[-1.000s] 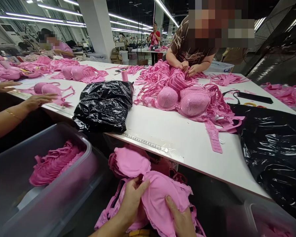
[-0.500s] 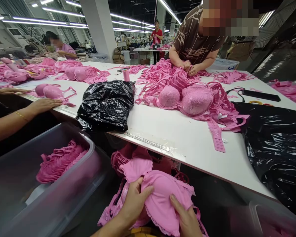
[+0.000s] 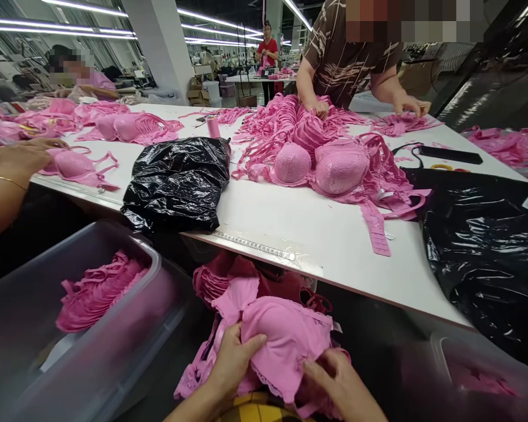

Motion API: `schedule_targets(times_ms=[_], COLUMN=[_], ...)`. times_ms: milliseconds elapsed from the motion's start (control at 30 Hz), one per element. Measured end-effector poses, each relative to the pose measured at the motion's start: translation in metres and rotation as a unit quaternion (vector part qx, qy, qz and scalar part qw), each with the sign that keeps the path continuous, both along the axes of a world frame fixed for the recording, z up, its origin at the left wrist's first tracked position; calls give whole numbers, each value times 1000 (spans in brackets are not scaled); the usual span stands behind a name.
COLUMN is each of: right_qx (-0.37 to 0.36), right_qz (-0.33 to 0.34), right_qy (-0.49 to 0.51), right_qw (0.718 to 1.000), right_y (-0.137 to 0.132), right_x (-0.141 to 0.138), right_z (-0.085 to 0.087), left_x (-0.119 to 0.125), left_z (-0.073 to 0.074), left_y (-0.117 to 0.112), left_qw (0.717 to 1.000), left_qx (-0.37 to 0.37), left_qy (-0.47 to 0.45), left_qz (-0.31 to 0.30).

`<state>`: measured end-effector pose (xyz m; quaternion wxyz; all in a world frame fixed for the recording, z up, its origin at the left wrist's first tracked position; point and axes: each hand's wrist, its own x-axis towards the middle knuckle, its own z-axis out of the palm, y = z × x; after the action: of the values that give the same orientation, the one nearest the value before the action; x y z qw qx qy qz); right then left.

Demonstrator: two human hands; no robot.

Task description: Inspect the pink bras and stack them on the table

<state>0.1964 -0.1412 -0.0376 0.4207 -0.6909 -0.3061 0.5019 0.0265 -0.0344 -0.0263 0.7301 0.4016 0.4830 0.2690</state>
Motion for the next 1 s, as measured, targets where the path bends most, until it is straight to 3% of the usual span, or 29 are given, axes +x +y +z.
schedule_targets(times_ms=[67,233,300,400,533,767,833,900,1000], right_qx=[-5,109,112,101,123,112,120,145,190], right_qz=[115,129,185,252,228,261,265,281,310], right_qy=[-21,-229,-246,-229,-240,-228,-269,-305,-346], right_qw=[993,959,945,935,936,931,918,899,865], right_y=[-8,11,29,49,58,65,66,66,65], right_x=[17,36,31,17,7,28,34,40,46], right_z=[16,48,50,45,42,47,52,59,72], left_x=[-4,-3,-1,0,6,17,6,-13,-38], left_z=[2,9,9,10,15,12,19,36,68], left_y=[2,-4,-7,-10,-5,0,2,11,35], left_qw=[1000,992,988,983,988,983,956,909,829], left_qx=[14,56,74,81,83,113,177,263,435], left_qy=[14,30,60,145,107,94,154,215,245], left_qz=[-22,-107,-117,-72,-79,-110,-176,-243,-252])
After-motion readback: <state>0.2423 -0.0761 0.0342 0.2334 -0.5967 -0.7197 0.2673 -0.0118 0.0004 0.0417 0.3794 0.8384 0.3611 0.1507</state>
